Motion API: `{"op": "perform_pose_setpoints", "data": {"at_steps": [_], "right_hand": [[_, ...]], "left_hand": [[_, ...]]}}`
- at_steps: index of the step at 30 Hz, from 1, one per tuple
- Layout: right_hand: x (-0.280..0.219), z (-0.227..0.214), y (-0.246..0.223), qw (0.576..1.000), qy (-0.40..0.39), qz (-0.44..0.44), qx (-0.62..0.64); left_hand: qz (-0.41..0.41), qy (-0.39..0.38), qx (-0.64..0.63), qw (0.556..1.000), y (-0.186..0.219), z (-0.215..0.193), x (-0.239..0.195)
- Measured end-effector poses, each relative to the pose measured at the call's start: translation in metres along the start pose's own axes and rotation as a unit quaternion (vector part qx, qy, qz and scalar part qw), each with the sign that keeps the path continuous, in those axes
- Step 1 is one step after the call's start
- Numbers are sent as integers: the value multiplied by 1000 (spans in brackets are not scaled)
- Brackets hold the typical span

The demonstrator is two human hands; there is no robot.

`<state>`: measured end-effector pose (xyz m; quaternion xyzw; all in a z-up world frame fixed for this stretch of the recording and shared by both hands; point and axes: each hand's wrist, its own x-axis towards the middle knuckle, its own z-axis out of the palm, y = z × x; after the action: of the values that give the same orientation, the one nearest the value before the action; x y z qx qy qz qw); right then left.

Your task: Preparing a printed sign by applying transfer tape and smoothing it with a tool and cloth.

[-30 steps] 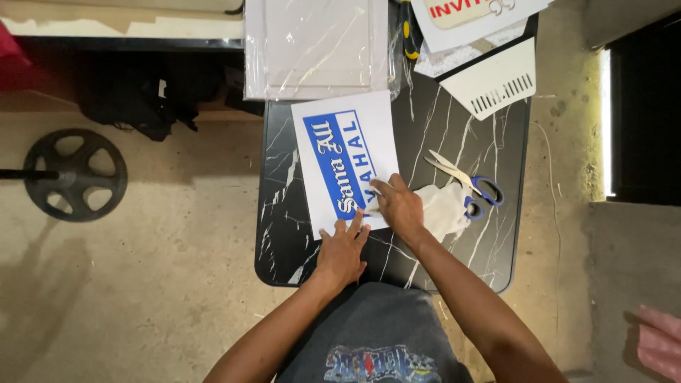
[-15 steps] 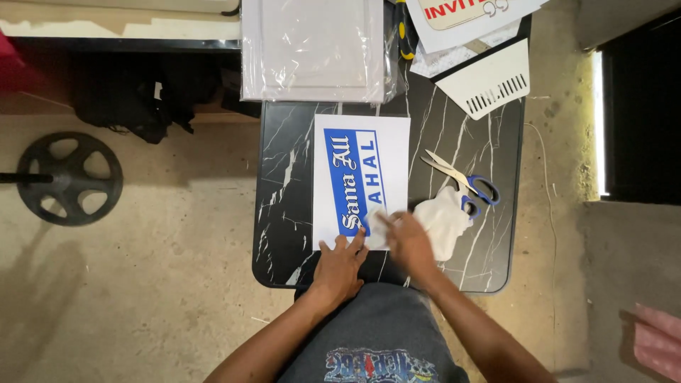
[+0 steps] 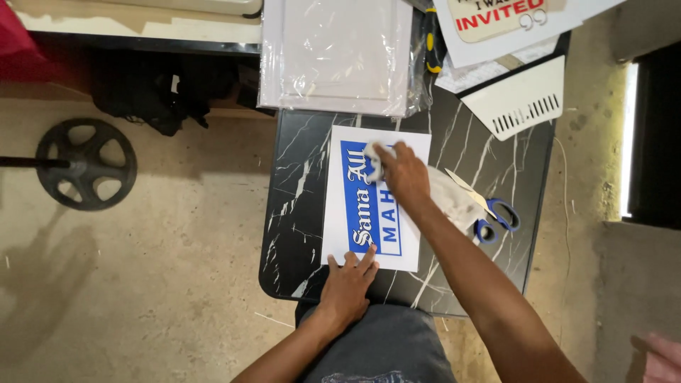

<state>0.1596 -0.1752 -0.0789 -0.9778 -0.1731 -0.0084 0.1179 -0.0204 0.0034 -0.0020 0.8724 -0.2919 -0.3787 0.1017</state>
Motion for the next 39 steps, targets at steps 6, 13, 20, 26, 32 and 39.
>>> {"op": "perform_pose_setpoints", "data": {"at_steps": [6,13,20,26,32,39], "right_hand": [[14,-10,-11,996,-1,51,79],[-16,-19,-11,991,-115,68,32],[18,-19,-6,986,-83,122,83],[-15,-27,-18,979,-128,121,105],[15,-22,32,991,-33,103,74],[-46,-91,-11,940,-127,275,158]], "left_hand": [[-4,-34,-16,999,0,-7,0],[3,-12,-11,1000,-4,1,3],[-2,-18,-15,1000,-3,-8,1],[0,-34,-24,999,-2,-11,2],[-3,49,-74,996,-27,-3,-5],[-139,146,-190,961,-84,-30,-6]]}}
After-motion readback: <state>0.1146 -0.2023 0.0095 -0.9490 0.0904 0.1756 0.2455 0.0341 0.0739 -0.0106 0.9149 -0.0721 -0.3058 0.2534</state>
